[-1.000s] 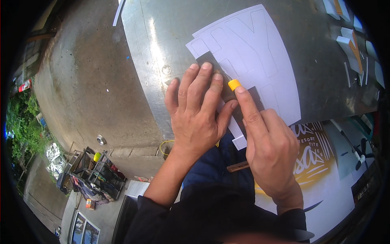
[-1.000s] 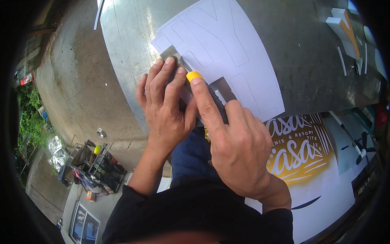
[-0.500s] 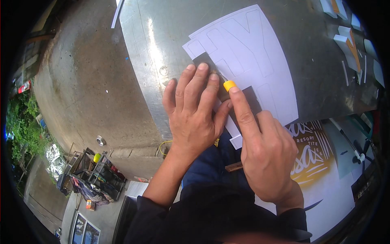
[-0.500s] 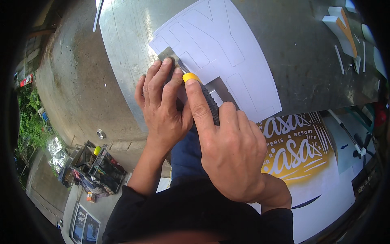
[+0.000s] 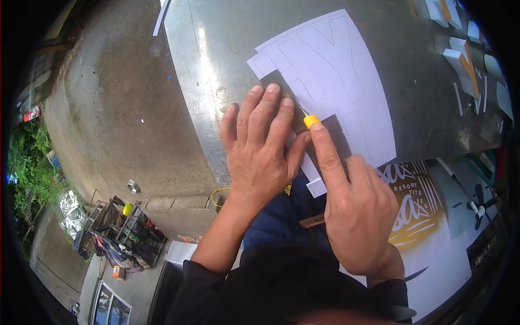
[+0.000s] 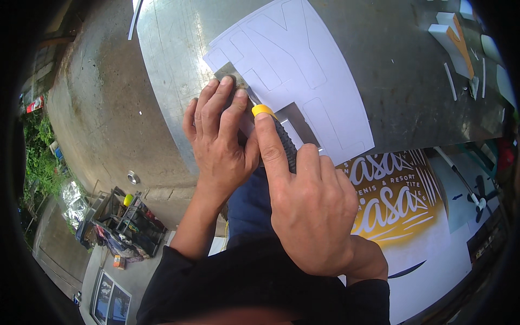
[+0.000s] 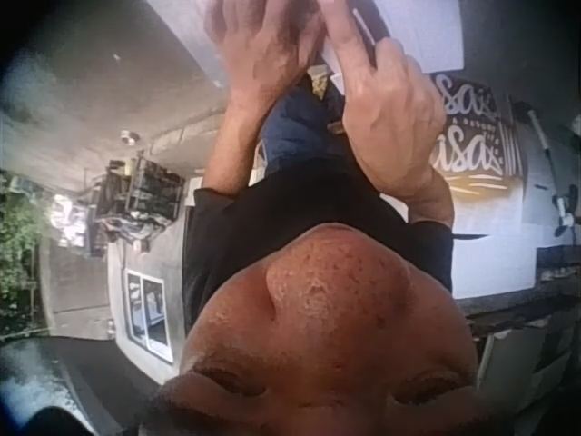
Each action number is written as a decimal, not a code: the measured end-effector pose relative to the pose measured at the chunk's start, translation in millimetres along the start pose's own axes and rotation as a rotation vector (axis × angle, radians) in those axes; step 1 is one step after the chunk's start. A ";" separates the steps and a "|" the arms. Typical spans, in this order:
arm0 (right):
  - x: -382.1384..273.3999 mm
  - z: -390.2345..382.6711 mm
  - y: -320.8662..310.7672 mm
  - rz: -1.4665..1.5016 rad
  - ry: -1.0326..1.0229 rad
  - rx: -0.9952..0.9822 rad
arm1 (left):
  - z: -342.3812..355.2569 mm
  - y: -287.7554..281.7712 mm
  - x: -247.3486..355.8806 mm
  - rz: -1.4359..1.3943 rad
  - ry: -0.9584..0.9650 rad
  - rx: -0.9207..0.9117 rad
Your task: Cutting out letters from a foam board using a utility knife and a ruler.
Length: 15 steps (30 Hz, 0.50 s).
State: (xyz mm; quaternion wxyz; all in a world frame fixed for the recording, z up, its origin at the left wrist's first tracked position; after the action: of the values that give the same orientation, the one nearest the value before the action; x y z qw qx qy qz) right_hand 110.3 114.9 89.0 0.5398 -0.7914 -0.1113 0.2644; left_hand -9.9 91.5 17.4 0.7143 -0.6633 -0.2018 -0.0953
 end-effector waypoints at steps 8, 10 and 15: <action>1.4 -17.3 -1.7 -0.032 0.011 -0.117 | 0.1 -0.3 -0.7 -0.003 -0.004 -0.018; 3.6 -18.7 -1.5 -0.018 0.009 -0.102 | 0.1 -1.1 -0.3 -0.013 -0.007 -0.011; 6.4 -16.5 -4.5 0.003 0.002 -0.090 | 1.1 -0.2 0.5 -0.023 -0.005 -0.011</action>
State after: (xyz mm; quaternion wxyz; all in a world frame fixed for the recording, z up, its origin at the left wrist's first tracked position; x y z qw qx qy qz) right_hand 125.0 106.6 95.8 0.5033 -0.8153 -0.1216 0.2593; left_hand -9.8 92.6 17.8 0.7091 -0.6650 -0.2107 -0.1027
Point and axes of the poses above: each hand's wrist, its own z-axis towards the middle knuckle, its own y-axis out of the palm, x = y × z, the point moved 8 cm from there along z, towards the middle knuckle, and after that the axes turned 8 degrees about -y, right-handed, at the moved point
